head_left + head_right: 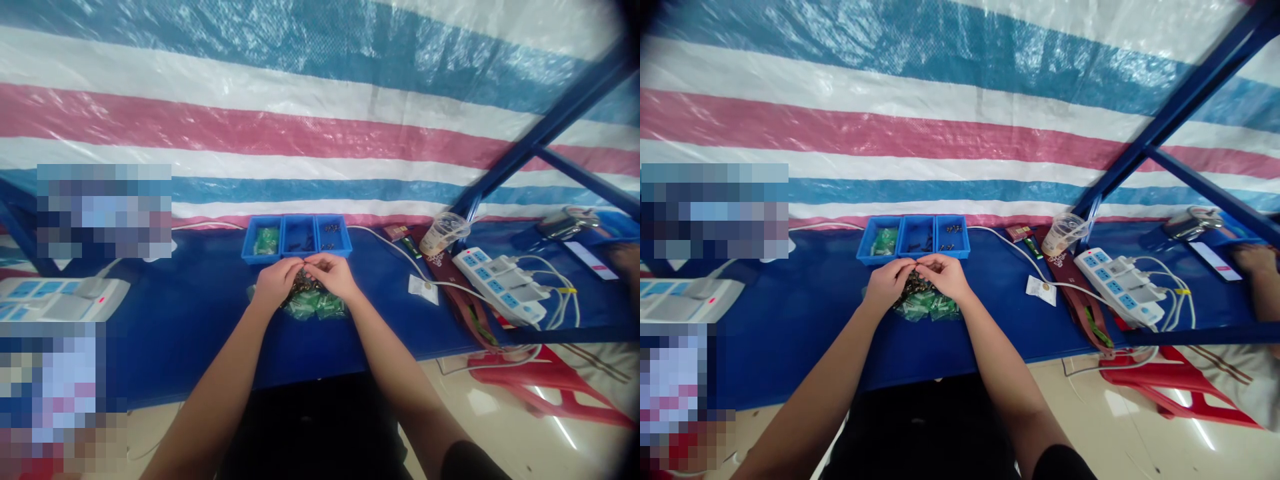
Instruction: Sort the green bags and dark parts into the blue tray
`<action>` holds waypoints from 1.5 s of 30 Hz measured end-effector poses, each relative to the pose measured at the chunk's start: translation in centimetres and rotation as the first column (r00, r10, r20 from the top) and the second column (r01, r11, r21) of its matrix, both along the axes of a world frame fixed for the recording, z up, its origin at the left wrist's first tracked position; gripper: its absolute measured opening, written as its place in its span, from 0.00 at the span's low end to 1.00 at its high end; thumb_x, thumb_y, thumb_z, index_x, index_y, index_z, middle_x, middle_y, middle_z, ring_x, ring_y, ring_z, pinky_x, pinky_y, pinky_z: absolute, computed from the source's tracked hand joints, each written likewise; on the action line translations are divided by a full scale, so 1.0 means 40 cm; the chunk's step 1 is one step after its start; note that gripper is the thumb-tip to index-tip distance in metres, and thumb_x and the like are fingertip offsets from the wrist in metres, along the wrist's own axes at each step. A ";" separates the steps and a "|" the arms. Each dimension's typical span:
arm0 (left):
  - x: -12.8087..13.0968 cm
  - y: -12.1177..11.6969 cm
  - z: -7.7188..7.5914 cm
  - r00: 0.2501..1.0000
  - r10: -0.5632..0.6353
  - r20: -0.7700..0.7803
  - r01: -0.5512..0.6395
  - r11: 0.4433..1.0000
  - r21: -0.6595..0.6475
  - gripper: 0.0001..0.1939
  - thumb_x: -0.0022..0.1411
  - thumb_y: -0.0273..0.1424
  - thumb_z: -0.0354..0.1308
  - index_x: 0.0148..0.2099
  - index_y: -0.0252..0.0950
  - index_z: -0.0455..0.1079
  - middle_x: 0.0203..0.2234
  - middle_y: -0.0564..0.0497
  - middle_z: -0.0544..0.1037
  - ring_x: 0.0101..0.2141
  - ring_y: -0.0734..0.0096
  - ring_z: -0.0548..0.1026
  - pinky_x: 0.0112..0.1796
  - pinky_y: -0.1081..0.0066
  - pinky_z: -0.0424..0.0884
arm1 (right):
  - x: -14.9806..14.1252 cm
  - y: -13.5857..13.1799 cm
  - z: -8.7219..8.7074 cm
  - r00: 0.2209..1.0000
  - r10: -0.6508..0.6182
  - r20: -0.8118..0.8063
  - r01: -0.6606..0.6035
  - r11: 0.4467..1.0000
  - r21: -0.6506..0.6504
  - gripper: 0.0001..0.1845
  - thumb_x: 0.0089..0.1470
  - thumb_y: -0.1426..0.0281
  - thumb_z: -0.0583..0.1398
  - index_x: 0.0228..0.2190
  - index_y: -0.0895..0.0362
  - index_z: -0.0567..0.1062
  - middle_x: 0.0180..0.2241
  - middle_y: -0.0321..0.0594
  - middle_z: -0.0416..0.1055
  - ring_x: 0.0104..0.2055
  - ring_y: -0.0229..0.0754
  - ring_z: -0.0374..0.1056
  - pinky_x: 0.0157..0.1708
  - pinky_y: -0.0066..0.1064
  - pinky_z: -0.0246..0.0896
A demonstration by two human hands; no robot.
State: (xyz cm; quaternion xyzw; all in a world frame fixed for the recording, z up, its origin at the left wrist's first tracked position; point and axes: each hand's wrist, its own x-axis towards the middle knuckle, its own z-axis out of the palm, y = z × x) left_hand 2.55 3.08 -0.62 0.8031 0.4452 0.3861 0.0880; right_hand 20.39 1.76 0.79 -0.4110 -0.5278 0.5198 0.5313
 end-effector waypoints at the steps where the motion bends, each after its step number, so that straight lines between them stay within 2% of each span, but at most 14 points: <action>1: 0.000 0.000 -0.001 1.000 0.005 0.000 -0.005 1.000 -0.002 0.13 0.69 0.36 0.50 0.45 0.39 0.76 0.40 0.51 0.82 0.40 0.68 0.80 0.43 0.72 0.72 | 0.000 0.000 0.001 1.000 -0.002 0.003 0.002 1.000 -0.001 0.17 0.44 0.59 0.69 0.34 0.56 0.79 0.27 0.38 0.77 0.27 0.39 0.73 0.28 0.31 0.71; 6: 0.002 -0.003 -0.005 0.999 0.046 0.021 -0.047 0.999 0.019 0.13 0.67 0.37 0.55 0.48 0.40 0.76 0.39 0.52 0.82 0.35 0.70 0.80 0.40 0.73 0.73 | 0.006 0.003 0.004 1.000 0.000 -0.014 0.000 1.000 0.008 0.17 0.45 0.59 0.69 0.34 0.57 0.79 0.28 0.38 0.77 0.27 0.39 0.73 0.28 0.30 0.71; 11: 0.000 0.000 -0.010 1.000 0.012 0.005 -0.013 0.996 0.085 0.12 0.68 0.35 0.53 0.44 0.39 0.77 0.37 0.51 0.82 0.37 0.69 0.80 0.41 0.71 0.73 | 0.008 0.003 0.006 1.000 -0.009 0.013 0.009 1.000 0.002 0.17 0.45 0.57 0.69 0.33 0.56 0.79 0.27 0.38 0.77 0.26 0.38 0.73 0.28 0.31 0.71; 21: -0.004 0.000 -0.004 1.000 -0.002 -0.012 0.002 0.999 0.035 0.12 0.69 0.35 0.51 0.46 0.40 0.76 0.39 0.51 0.82 0.38 0.68 0.80 0.41 0.70 0.73 | 0.000 0.002 -0.002 1.000 -0.004 0.023 0.004 1.000 0.001 0.18 0.45 0.58 0.69 0.35 0.56 0.79 0.29 0.39 0.78 0.29 0.40 0.74 0.29 0.32 0.71; 28: -0.005 0.005 -0.019 0.999 -0.024 0.022 0.022 0.993 0.115 0.11 0.67 0.34 0.54 0.46 0.40 0.76 0.39 0.51 0.82 0.38 0.69 0.80 0.41 0.70 0.74 | 0.004 0.003 -0.008 1.000 0.013 -0.006 -0.013 1.000 0.000 0.15 0.45 0.60 0.69 0.34 0.56 0.80 0.29 0.38 0.78 0.27 0.38 0.73 0.29 0.30 0.70; 35: -0.008 0.002 -0.008 0.999 -0.030 -0.018 0.031 0.996 0.081 0.12 0.69 0.34 0.52 0.46 0.38 0.75 0.38 0.49 0.82 0.37 0.69 0.80 0.41 0.70 0.73 | -0.003 0.001 -0.003 1.000 -0.013 0.004 0.013 1.000 -0.002 0.18 0.43 0.58 0.70 0.34 0.56 0.79 0.29 0.38 0.78 0.29 0.40 0.74 0.29 0.32 0.72; 45: -0.012 0.003 -0.013 1.000 -0.006 -0.002 0.006 0.994 0.106 0.12 0.68 0.35 0.53 0.45 0.39 0.77 0.38 0.50 0.82 0.37 0.68 0.80 0.41 0.69 0.75 | -0.004 0.003 -0.007 1.000 -0.003 0.009 0.003 1.000 -0.007 0.17 0.44 0.59 0.70 0.34 0.55 0.79 0.30 0.38 0.78 0.28 0.39 0.73 0.29 0.32 0.71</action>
